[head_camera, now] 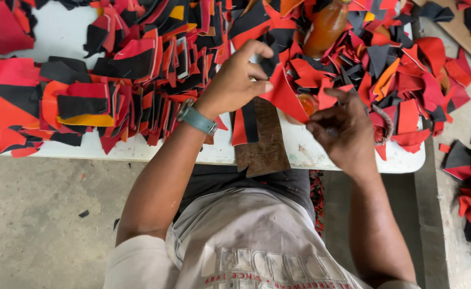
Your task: The person assembles small red and black fabric pieces into layered units on a white table. They pick pieces, align them, apply adhesive from a small jar, press the layers together, and trim excess with scissors. Finished units are stacked on the left side of the table.
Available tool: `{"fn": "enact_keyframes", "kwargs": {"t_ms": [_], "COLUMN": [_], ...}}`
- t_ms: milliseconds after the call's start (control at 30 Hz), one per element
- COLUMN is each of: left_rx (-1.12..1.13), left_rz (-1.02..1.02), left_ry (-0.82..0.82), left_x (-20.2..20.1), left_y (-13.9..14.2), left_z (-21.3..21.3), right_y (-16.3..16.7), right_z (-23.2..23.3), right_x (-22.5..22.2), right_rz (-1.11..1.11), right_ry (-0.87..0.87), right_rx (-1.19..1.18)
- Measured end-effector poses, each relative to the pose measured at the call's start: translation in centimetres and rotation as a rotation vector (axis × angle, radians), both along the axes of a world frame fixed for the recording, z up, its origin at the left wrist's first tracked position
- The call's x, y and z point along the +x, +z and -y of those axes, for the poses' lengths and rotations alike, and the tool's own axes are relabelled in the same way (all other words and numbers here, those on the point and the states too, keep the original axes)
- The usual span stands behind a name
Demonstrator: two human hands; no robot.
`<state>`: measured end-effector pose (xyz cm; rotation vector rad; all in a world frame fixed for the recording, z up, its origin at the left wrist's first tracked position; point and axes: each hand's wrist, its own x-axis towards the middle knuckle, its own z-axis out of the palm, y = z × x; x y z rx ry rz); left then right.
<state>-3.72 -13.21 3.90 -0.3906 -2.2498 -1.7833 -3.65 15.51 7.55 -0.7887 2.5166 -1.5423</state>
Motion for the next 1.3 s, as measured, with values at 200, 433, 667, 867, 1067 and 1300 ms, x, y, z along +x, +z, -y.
{"fn": "enact_keyframes", "kwargs": {"t_ms": [200,433,667,867,1067,1300], "left_rx": [0.094,1.306,1.408,1.365,1.258,0.074], "left_rz": [0.152,0.721,0.742,0.805,0.778,0.193], "left_ry": [0.056,0.072,0.14,0.05,0.012,0.275], "left_x": [3.5,11.6,11.0,10.4,10.0,7.0], "left_y": [-2.3,-9.2,-10.2,-10.4,-9.6,-5.6], "left_z": [-1.2,-12.1,-12.2,-11.6,-12.0,-2.9], "right_y": [0.5,2.0,2.9,2.9,1.4,1.1], "right_z": [1.3,7.0,6.8,4.5,5.9,3.2], "right_x": [-2.6,-8.2,-9.3,-7.1,-6.1,-3.4], "right_rz": [0.04,0.137,0.327,0.284,0.169,0.234], "right_ry": [-0.012,0.318,0.555,0.625,0.299,0.142], "right_rx": [-0.164,0.261,0.154,0.244,0.316,0.083]}}
